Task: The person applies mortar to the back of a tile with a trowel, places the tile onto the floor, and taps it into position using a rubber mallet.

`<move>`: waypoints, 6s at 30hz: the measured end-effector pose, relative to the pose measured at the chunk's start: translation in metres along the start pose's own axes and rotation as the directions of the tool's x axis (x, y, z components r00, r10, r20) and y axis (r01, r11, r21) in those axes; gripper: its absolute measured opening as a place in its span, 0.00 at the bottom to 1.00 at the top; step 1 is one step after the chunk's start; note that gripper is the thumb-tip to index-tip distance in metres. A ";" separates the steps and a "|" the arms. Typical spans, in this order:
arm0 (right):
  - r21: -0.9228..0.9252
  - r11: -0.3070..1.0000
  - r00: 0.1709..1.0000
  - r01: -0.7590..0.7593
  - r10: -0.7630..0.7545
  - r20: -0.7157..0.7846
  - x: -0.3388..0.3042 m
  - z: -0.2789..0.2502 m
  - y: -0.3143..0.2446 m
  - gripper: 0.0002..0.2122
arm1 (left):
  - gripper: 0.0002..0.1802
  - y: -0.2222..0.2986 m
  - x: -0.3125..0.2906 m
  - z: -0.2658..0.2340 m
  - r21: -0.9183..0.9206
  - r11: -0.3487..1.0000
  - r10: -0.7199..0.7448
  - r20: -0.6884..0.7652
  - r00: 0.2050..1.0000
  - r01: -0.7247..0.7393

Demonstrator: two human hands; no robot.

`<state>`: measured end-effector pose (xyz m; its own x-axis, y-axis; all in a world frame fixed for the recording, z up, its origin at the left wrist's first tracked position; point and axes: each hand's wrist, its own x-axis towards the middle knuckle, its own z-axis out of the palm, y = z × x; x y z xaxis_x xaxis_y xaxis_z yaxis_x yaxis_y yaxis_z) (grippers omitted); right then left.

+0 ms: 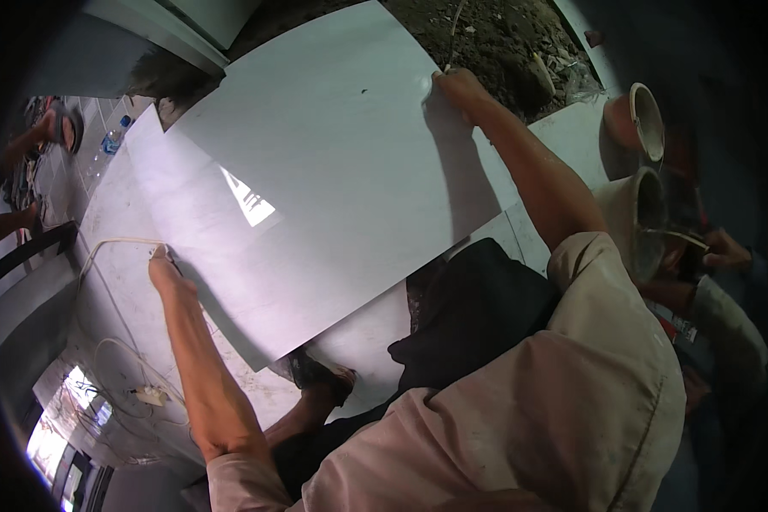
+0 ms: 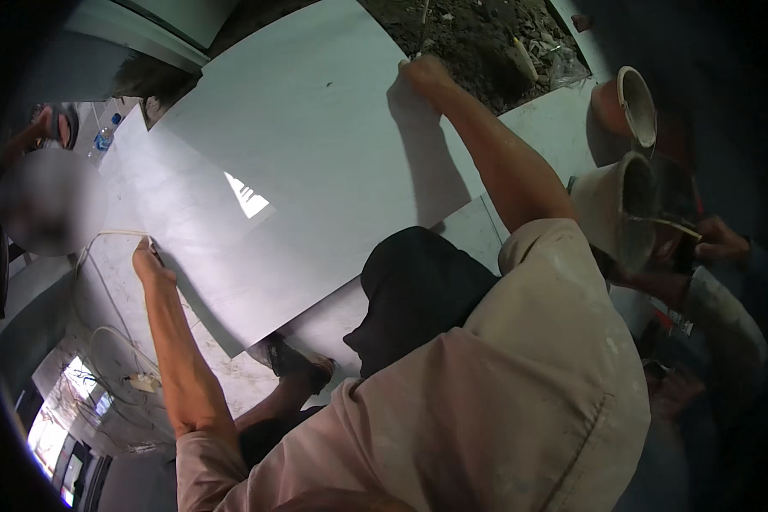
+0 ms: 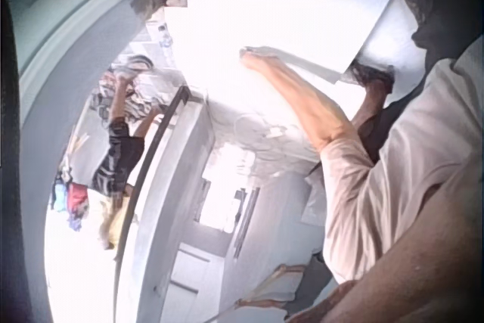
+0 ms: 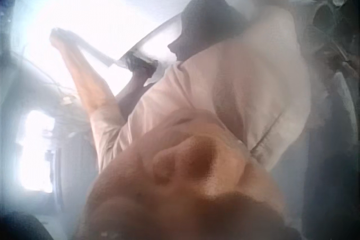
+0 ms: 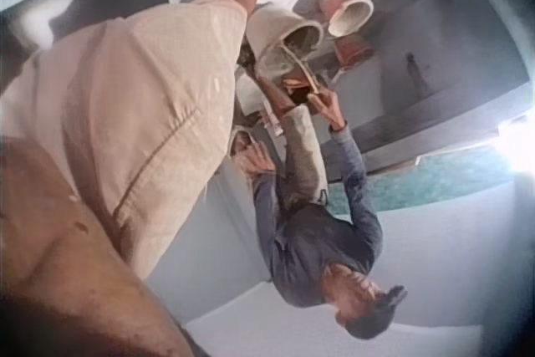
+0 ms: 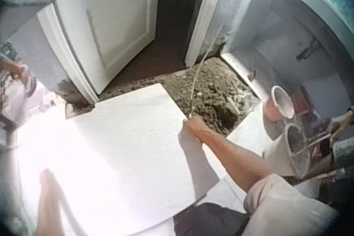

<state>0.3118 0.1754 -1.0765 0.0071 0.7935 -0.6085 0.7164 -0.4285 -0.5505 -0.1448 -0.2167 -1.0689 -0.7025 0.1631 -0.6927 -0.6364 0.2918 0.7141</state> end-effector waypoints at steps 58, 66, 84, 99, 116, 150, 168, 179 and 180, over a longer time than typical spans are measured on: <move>0.525 0.724 0.892 0.447 -0.407 -0.198 0.004 0.019 -0.088 0.19 | 0.20 0.039 -0.016 -0.027 -0.376 0.834 0.395 -0.107 0.912 -0.405; 0.329 0.914 0.965 0.239 -0.187 -0.182 0.026 0.005 -0.039 0.23 | 0.21 -0.011 -0.014 0.021 -0.133 0.962 0.190 -0.294 0.937 -0.237; 0.072 0.959 0.945 0.274 -0.254 -0.208 0.103 0.024 0.012 0.20 | 0.18 -0.063 0.033 0.052 0.327 0.943 0.173 -0.321 0.931 -0.063; 0.066 0.967 0.942 0.244 -0.221 -0.253 0.115 0.041 -0.012 0.23 | 0.14 -0.060 0.078 0.058 0.423 0.902 0.238 -0.312 0.920 -0.090; 0.098 0.987 0.973 0.130 -0.108 -0.204 0.145 0.035 -0.008 0.28 | 0.22 -0.038 0.085 0.065 0.419 0.908 0.135 -0.261 0.956 -0.014; -0.294 0.956 0.985 0.015 -0.064 -0.159 0.123 0.040 -0.050 0.30 | 0.67 -0.101 -0.017 -0.078 0.726 -0.119 0.175 0.686 0.706 -0.677; -0.658 -0.199 0.152 0.726 -0.887 0.436 -0.011 0.155 -0.098 0.33 | 0.66 -0.072 -0.031 -0.034 0.727 -0.286 0.130 0.675 0.726 -0.624; -0.571 -0.071 0.275 0.818 -0.823 0.497 -0.125 0.416 -0.173 0.35 | 0.60 -0.056 -0.034 -0.045 0.713 -0.195 0.136 0.700 0.701 -0.674; -0.502 -0.117 0.188 0.857 -0.836 0.516 -0.129 0.423 -0.153 0.34 | 0.59 -0.064 -0.035 -0.042 0.703 -0.218 0.150 0.710 0.688 -0.677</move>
<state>-0.0935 -0.0444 -1.1557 -0.9573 0.2845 0.0510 0.2724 0.9470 -0.1706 -0.0929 -0.2812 -1.0866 -0.3529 0.8252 -0.4410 0.8385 0.4881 0.2424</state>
